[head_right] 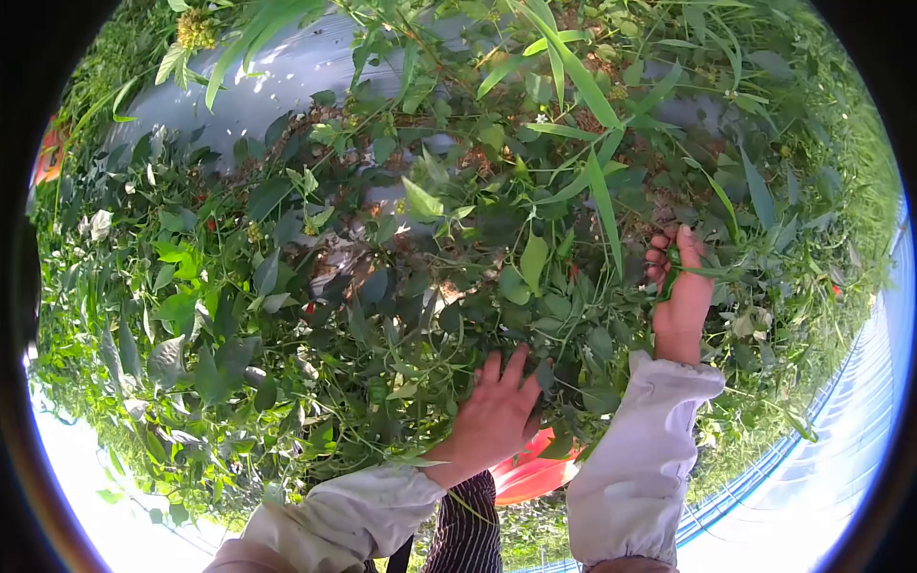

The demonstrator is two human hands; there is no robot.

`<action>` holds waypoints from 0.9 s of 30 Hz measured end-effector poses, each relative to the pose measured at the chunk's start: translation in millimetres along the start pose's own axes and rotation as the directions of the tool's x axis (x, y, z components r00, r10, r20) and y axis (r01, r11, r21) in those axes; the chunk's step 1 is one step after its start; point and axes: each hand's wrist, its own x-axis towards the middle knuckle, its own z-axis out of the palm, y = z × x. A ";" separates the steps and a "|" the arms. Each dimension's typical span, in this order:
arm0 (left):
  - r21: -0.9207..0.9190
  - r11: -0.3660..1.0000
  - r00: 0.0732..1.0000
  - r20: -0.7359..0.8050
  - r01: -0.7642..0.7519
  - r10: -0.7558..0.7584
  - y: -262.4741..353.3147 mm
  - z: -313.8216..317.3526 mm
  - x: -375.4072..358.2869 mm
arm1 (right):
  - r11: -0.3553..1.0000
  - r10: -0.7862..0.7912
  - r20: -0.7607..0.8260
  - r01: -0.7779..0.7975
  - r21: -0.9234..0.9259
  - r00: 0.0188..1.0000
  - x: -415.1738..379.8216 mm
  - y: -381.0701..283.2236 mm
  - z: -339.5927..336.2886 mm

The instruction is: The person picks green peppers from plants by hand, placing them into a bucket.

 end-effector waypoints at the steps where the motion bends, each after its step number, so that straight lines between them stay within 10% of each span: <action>1: -0.012 0.999 0.999 0.019 0.033 -0.033 0.5 -3.5 0.2 | 0.996 0.036 -0.106 -0.044 -0.074 0.994 3.4 5.1 -8.2; 9: 0.109 0.993 0.999 0.021 0.036 -0.038 -3.1 3.4 2.7 | 0.942 -0.135 -0.004 0.127 -0.310 0.991 0.8 49.3 11.2; 13: 0.162 0.982 0.995 -0.033 0.099 -0.095 -7.6 5.3 3.6 | 0.975 0.035 -0.037 -0.042 -0.217 0.999 11.4 71.5 2.8; 19: -0.205 0.942 0.903 -0.291 0.264 -0.317 -27.7 18.1 7.1 | 0.746 -0.448 0.113 0.440 -0.501 0.887 -84.5 102.6 57.7; 22: 0.053 0.985 0.951 -0.276 0.163 -0.142 -18.7 26.9 4.1 | 0.848 -0.432 -0.060 0.383 -0.367 0.900 -83.1 118.0 52.5; 24: 0.114 0.985 0.967 -0.237 0.127 -0.097 2.2 26.7 0.0 | 0.987 -0.123 -0.110 0.111 -0.112 0.986 -73.1 111.7 27.2; 27: 0.193 0.978 0.983 -0.180 0.076 -0.040 6.7 35.7 4.5 | 0.804 -0.489 -0.111 0.398 -0.442 0.865 -58.8 95.1 -5.9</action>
